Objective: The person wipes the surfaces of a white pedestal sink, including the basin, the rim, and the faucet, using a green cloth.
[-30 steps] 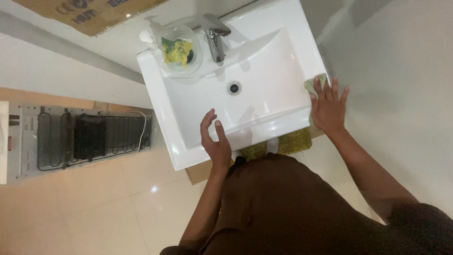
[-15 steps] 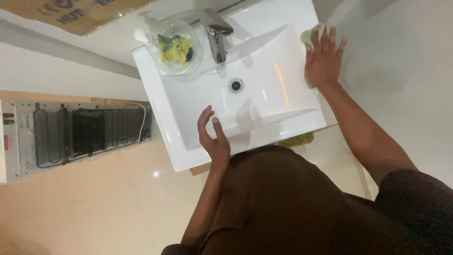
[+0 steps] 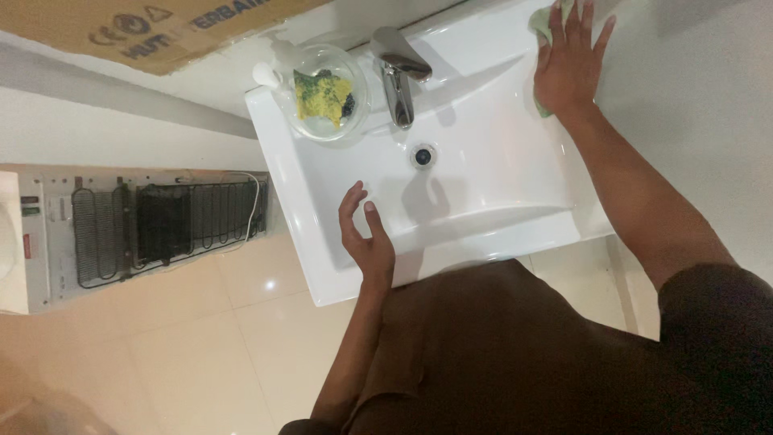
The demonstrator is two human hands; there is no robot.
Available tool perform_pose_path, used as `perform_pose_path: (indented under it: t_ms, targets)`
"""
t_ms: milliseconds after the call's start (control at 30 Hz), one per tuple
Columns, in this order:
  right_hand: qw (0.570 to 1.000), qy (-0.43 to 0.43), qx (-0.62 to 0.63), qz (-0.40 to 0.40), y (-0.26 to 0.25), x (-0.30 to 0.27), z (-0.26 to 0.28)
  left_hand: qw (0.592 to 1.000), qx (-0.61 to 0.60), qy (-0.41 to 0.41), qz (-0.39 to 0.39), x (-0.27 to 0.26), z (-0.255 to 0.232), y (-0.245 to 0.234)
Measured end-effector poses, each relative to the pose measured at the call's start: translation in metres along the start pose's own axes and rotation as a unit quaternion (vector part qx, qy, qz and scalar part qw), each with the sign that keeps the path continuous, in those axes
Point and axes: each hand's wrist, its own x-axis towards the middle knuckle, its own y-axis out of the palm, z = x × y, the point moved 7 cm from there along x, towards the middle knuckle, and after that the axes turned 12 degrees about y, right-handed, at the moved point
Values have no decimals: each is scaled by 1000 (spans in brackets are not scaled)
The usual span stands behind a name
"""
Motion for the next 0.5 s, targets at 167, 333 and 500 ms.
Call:
perform_pose_path:
  t_ms: [167,333,500]
  targets:
    - [1000,19,21,11,6,33,15,1000,-10,6,-2,17,6,-3]
    - [999,30,28,7,23,51,15,1000,-6,0,-9,28,19,-2]
    - [999,34,-11,-34,49,64,25,998,-23,-50,-8,30,31,3]
